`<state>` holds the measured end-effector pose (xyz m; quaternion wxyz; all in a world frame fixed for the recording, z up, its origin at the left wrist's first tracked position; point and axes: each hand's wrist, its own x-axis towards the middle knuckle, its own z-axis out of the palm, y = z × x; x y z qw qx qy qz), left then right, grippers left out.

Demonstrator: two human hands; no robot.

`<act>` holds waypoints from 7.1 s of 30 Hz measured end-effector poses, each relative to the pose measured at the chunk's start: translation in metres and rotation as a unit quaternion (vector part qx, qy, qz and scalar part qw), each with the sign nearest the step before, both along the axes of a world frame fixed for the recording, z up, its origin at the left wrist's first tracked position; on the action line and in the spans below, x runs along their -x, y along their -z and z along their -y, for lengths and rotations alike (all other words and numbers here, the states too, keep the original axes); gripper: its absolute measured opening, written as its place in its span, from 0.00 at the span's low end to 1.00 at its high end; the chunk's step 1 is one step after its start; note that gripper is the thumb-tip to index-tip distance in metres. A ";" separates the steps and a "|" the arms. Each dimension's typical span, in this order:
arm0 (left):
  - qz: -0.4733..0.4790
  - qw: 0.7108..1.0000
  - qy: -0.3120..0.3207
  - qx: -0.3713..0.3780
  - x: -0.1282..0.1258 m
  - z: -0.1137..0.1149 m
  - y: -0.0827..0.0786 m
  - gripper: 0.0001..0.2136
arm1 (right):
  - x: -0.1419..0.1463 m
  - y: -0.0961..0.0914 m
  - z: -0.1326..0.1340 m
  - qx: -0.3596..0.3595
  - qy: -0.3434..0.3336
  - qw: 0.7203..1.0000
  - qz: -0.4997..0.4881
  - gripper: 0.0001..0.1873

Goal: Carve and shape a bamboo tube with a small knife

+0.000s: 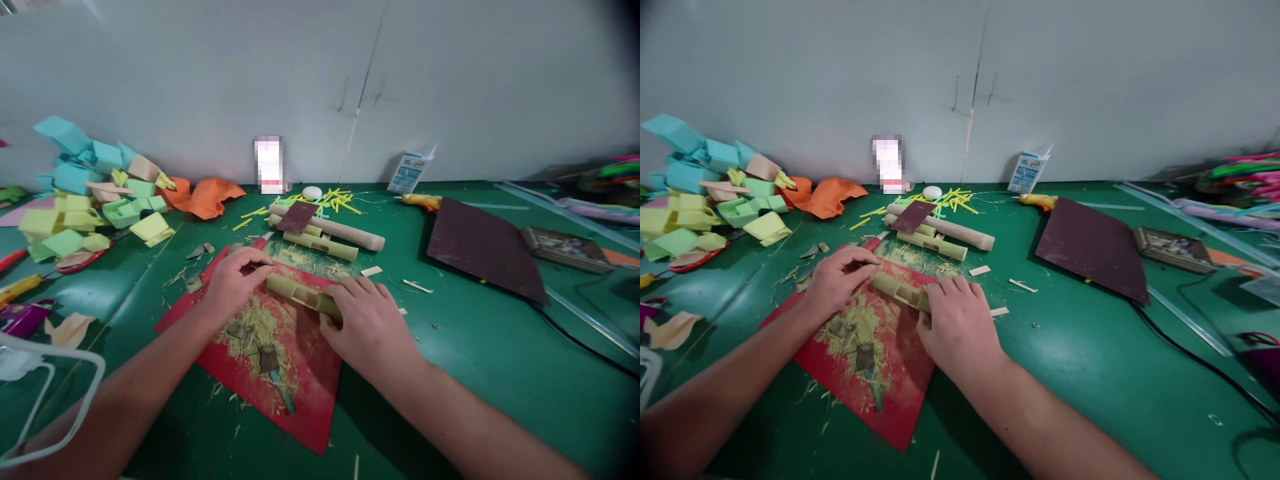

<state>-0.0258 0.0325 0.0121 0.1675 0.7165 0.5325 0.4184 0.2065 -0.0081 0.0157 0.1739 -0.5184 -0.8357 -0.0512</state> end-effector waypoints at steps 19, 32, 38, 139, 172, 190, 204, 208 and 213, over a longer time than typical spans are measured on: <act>0.206 0.938 -0.001 0.277 -0.002 0.012 -0.005 0.15 | -0.016 0.007 -0.022 0.040 0.010 0.999 -0.012 0.16; 0.189 0.931 0.014 0.312 -0.002 0.013 -0.005 0.08 | -0.007 0.002 -0.014 0.043 -0.062 0.994 -0.083 0.14; 0.223 0.917 0.041 0.328 -0.007 0.019 -0.013 0.08 | 0.000 0.001 -0.015 0.043 -0.084 0.989 -0.117 0.13; 0.052 0.970 0.001 0.236 -0.025 0.020 -0.008 0.09 | 0.018 0.016 -0.024 0.037 -0.087 0.987 -0.127 0.10; 0.058 0.970 -0.011 0.235 -0.026 0.020 -0.005 0.09 | 0.017 0.016 -0.025 0.047 -0.086 0.986 -0.131 0.06; 0.015 0.975 0.034 0.217 -0.024 0.024 -0.006 0.09 | 0.018 0.016 -0.025 0.044 -0.077 0.988 -0.128 0.09; 0.039 0.971 0.017 0.235 -0.024 0.019 -0.005 0.09 | 0.018 0.014 -0.026 0.050 -0.067 0.988 -0.127 0.08; 0.049 0.974 -0.016 0.221 -0.029 0.019 -0.007 0.08 | 0.018 0.015 -0.027 0.054 -0.067 0.988 -0.125 0.08; 0.032 0.973 0.018 0.230 -0.026 0.021 -0.006 0.09 | 0.018 0.015 -0.026 0.057 -0.061 0.989 -0.125 0.09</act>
